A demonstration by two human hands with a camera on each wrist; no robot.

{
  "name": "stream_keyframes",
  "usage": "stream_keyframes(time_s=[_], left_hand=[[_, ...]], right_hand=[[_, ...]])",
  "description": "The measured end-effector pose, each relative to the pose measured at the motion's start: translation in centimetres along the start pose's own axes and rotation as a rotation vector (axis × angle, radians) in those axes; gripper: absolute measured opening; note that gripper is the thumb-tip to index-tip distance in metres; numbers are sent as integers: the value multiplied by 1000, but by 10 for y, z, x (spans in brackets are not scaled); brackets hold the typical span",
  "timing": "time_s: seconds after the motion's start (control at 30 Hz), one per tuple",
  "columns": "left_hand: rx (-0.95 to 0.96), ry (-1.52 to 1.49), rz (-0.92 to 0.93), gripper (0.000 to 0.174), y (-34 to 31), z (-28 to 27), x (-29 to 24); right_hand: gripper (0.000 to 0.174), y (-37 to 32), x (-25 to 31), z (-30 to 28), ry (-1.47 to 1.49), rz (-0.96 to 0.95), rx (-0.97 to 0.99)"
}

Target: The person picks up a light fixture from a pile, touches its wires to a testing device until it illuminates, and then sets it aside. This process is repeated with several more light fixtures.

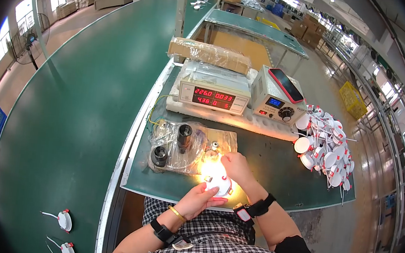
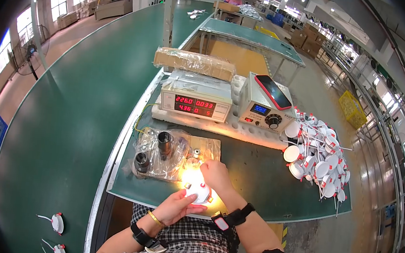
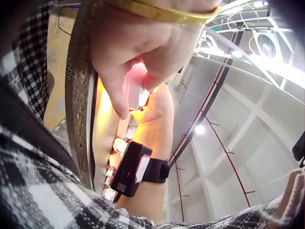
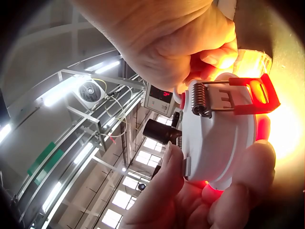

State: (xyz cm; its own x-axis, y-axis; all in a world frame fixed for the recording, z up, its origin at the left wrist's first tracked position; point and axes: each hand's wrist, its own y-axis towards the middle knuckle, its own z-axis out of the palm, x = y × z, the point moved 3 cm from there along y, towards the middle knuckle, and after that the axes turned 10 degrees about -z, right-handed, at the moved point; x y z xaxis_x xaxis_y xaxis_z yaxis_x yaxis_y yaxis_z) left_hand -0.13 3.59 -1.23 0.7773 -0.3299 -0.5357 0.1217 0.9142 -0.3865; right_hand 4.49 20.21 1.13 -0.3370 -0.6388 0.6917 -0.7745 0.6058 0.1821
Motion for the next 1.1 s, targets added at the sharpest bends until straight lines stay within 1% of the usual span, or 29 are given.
stream_keyframes(time_s=[1.1], left_hand=[[-39, 7, -14, 34, 3, -2, 2]], right_hand=[[27, 0, 4, -2, -14, 36, 10]])
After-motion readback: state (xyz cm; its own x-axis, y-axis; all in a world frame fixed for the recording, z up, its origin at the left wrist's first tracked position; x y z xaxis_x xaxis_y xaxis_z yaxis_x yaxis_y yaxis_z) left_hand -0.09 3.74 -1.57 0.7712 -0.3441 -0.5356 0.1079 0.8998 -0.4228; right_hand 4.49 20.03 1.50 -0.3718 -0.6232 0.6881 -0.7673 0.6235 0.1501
